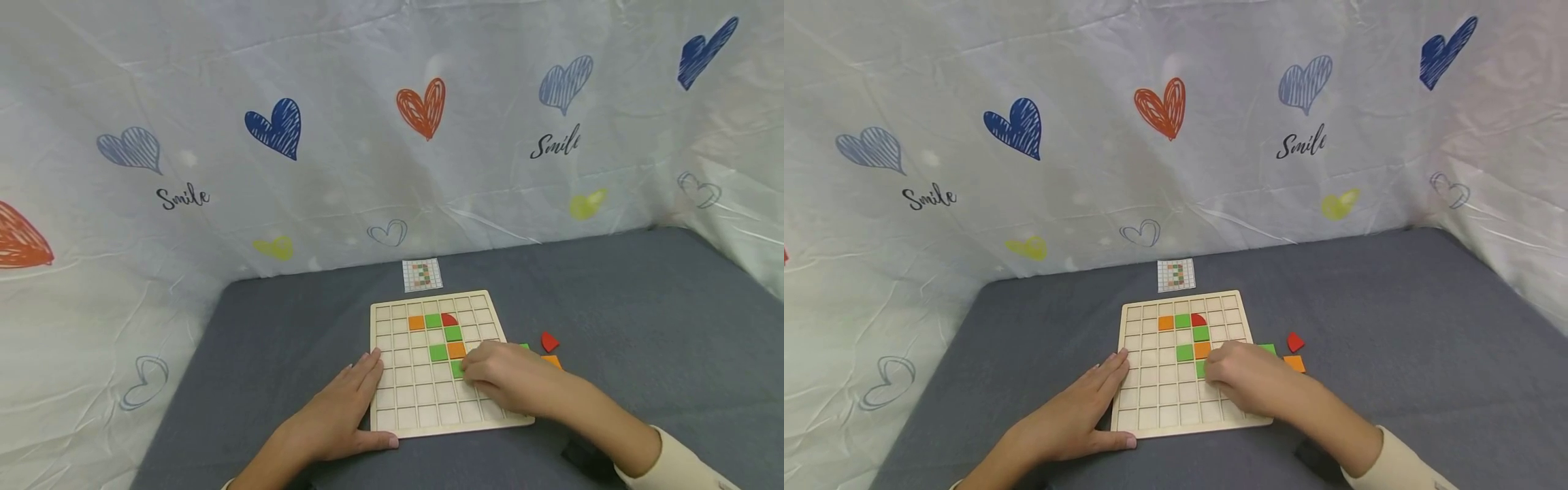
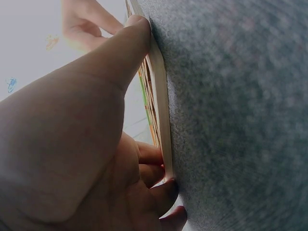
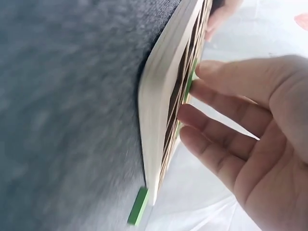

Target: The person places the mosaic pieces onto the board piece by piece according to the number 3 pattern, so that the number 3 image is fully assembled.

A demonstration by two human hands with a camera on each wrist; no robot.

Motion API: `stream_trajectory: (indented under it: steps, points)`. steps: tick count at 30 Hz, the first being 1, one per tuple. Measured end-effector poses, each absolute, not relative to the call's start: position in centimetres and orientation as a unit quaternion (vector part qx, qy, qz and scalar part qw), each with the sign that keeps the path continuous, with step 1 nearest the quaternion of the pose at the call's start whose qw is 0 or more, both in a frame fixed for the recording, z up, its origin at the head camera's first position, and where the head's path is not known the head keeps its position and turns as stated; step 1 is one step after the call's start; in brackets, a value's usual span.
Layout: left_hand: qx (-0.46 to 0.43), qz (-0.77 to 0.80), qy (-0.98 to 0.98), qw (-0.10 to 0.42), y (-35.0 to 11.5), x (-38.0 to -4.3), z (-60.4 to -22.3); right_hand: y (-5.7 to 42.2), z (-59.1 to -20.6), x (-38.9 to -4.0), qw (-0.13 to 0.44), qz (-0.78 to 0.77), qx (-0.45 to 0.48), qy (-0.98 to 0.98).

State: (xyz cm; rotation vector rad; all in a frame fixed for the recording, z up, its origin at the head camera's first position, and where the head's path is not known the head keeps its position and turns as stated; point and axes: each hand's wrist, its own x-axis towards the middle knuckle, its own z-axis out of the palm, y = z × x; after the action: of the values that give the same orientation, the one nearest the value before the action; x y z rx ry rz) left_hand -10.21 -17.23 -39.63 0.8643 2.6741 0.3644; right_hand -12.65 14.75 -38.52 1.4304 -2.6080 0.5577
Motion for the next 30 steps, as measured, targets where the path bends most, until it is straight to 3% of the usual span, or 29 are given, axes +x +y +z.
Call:
stream_trajectory:
  steps: [10,17,23,30]
  points:
    - [0.299,0.132,0.932,0.156,-17.4,-10.2,-39.5,16.4,-38.7,-11.6,0.027,0.192,0.467,-0.863]
    - [0.298,0.132,0.932,0.156,-17.4,-10.1,-39.7,17.6,-38.1,-12.5,0.053,0.213,0.455,-0.863]
    - [0.296,0.128,0.933,0.158,-17.3,-10.1,-39.7,19.7,-37.2,-13.3,0.078,0.147,0.347,-0.923]
    - [0.299,0.127,0.933,0.157,-17.3,-10.2,-39.6,21.4,-37.9,-14.0,0.058,0.08,0.209,-0.973]
